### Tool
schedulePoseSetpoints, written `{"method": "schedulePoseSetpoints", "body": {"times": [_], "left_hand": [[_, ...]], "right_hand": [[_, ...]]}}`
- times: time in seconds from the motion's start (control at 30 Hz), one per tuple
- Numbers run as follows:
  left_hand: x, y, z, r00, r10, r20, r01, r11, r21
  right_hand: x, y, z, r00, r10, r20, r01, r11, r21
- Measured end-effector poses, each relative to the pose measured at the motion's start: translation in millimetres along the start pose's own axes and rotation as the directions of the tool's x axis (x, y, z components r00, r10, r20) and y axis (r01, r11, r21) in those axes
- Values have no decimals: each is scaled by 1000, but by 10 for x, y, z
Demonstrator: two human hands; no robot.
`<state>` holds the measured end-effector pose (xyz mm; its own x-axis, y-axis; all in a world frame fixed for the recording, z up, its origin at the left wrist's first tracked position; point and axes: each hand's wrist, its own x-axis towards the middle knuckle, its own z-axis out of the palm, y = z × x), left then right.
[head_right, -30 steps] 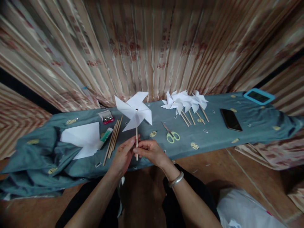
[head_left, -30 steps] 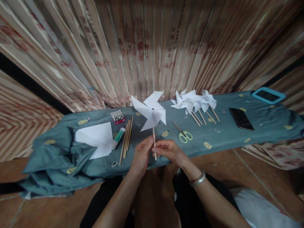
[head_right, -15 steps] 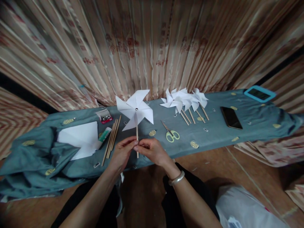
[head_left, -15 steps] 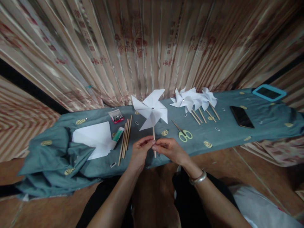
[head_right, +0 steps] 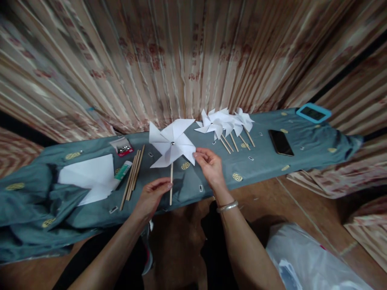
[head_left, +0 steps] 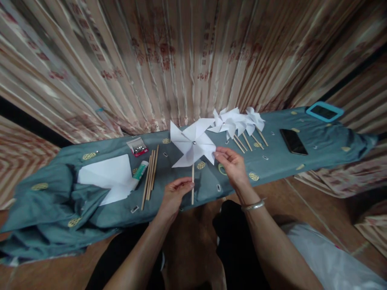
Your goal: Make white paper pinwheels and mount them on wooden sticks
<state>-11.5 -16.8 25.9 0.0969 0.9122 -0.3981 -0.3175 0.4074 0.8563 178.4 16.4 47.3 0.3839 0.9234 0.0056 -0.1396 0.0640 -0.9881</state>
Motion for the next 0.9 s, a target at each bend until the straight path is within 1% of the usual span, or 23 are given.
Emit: {"method": "schedulePoseSetpoints", "body": {"times": [0.1, 0.23, 0.37, 0.6, 0.9], "left_hand": [[4, -2, 15, 1000, 7, -7, -7, 1000, -6], [-1, 3, 40, 999, 19, -32, -19, 1000, -16], [3, -5, 53, 998, 33, -44, -34, 999, -21], [23, -26, 59, 997, 54, -57, -54, 998, -10], [28, -40, 81, 996, 66, -57, -67, 998, -19]], "right_hand": [[-31, -19, 30, 1000, 22, -21, -21, 999, 27], [-68, -42, 58, 999, 44, -22, -43, 999, 21], [-110, -74, 90, 997, 77, 20, -77, 997, -1], [-169, -130, 163, 985, 153, 76, -155, 987, 29], [-232, -116, 230, 972, 174, 160, -176, 984, -1]]}}
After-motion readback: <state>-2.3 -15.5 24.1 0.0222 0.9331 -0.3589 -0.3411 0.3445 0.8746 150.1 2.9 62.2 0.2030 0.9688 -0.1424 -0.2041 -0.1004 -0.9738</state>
